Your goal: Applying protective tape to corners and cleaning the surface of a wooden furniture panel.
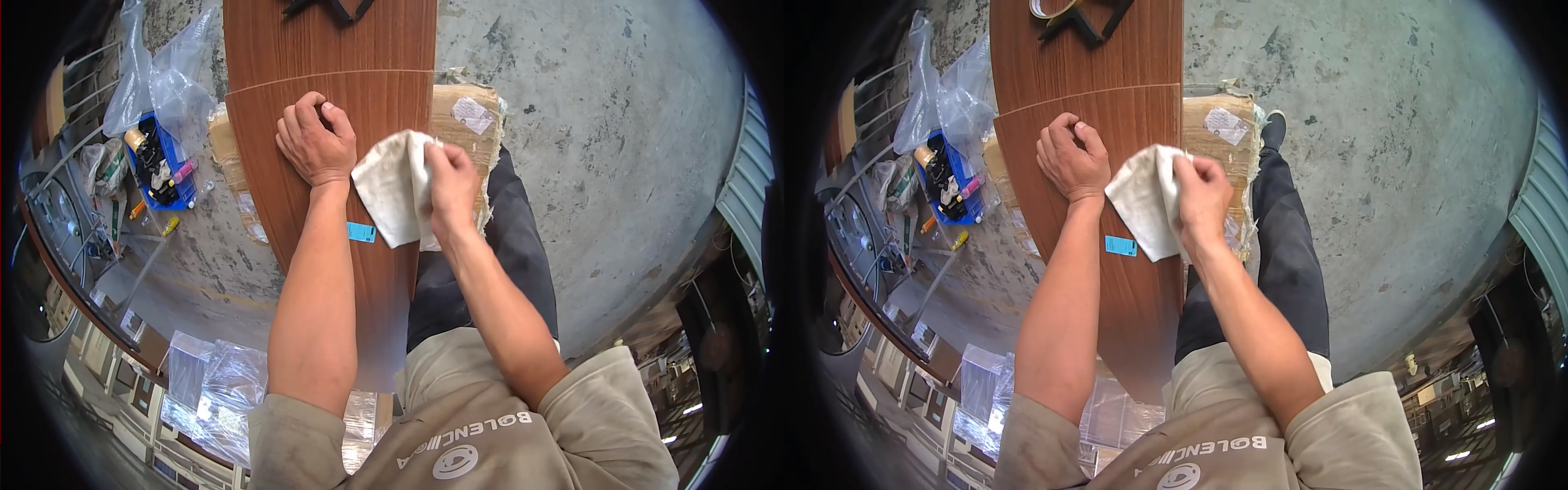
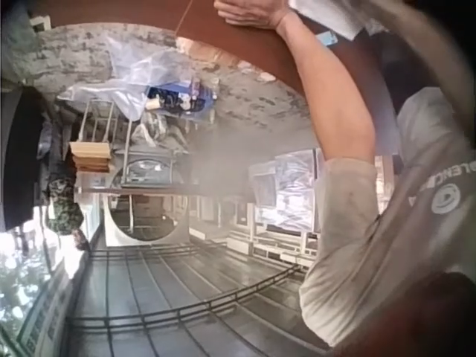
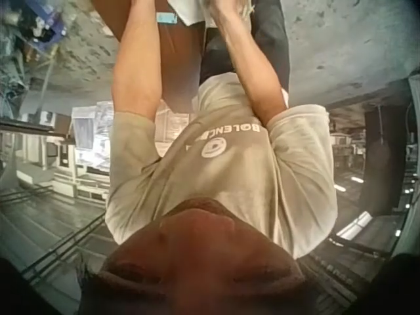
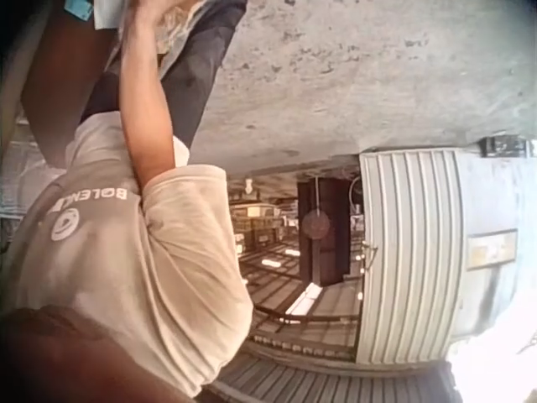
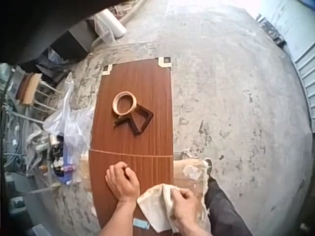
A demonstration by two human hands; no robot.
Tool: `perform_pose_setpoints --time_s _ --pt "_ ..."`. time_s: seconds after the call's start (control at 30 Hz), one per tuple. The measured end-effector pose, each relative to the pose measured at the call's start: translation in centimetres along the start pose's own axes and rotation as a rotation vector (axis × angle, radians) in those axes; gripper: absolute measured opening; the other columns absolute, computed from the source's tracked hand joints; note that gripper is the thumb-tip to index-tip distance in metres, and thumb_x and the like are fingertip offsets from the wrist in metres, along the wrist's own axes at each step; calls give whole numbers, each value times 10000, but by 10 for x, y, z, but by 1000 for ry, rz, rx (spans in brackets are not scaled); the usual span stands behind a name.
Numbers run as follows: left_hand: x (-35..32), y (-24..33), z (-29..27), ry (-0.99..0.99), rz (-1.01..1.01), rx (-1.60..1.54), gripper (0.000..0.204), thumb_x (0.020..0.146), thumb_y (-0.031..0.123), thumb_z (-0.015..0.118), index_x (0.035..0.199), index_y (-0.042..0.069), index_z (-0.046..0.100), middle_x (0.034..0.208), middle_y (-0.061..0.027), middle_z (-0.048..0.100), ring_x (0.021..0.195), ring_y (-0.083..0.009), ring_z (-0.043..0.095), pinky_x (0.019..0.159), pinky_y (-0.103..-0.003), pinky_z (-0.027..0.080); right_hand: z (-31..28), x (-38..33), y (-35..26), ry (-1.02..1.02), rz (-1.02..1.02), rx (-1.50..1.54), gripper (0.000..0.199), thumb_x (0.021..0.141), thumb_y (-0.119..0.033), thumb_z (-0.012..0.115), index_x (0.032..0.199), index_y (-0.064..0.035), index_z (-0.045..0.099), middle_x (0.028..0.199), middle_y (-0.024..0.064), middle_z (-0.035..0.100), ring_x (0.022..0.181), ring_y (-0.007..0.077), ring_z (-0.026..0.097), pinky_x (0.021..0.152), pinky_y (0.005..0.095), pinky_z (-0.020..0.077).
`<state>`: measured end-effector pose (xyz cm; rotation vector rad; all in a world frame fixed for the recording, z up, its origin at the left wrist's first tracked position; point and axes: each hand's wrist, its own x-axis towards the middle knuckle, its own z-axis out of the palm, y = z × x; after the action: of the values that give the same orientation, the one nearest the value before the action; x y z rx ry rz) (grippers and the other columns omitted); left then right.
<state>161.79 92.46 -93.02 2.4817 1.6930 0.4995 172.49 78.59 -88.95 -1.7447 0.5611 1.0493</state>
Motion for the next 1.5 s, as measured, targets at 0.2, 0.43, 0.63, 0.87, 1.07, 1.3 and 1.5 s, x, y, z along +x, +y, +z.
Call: perform_pose_setpoints --time_s 0.2,0.43,0.63,0.87,1.07,1.3,1.5 --pt "5 3 1 -12 -5 -3 149 893 247 595 1013 160 603 939 -57 600 899 -319 585 790 -463 445 27 31 -45 -7 -140 11 229 847 -163 742 979 22 714 899 48 710 803 117 608 754 289 498" --pt "2 -3 3 11 13 8 147 875 241 599 999 163 606 925 -59 594 875 -317 583 762 -463 442 12 11 -22 12 4 -68 272 846 -211 782 988 15 729 920 60 716 809 131 632 747 288 517" --pt "4 3 3 9 10 1 142 878 244 595 994 162 602 923 -57 589 877 -314 581 771 -463 440 37 41 -64 -51 -70 102 205 883 -185 743 1008 -32 691 906 37 684 779 118 615 721 284 511" --pt "2 -1 -3 -15 -3 18 149 887 250 592 1004 158 601 928 -50 584 880 -304 576 780 -449 432 23 23 -39 -34 12 66 237 837 -199 779 939 9 729 909 57 716 810 140 638 763 292 524" --pt "4 7 -2 -21 -5 -11 147 886 215 591 1008 135 600 895 -65 584 868 -322 577 786 -465 444 36 38 -65 -25 -65 44 216 864 -206 781 939 -14 717 888 44 702 766 116 616 707 286 505" --pt "5 4 -3 -25 3 -2 154 887 220 593 1011 130 595 905 -72 587 872 -328 577 792 -467 440 32 37 -55 -40 -20 22 213 862 -194 780 978 -39 691 923 38 687 779 116 611 706 280 501" --pt "6 0 -4 7 10 -5 144 885 243 592 1003 159 589 905 -65 573 859 -318 572 755 -461 431 37 34 -79 -72 31 -41 247 858 -196 775 1025 -38 684 909 40 692 775 125 625 689 294 510"
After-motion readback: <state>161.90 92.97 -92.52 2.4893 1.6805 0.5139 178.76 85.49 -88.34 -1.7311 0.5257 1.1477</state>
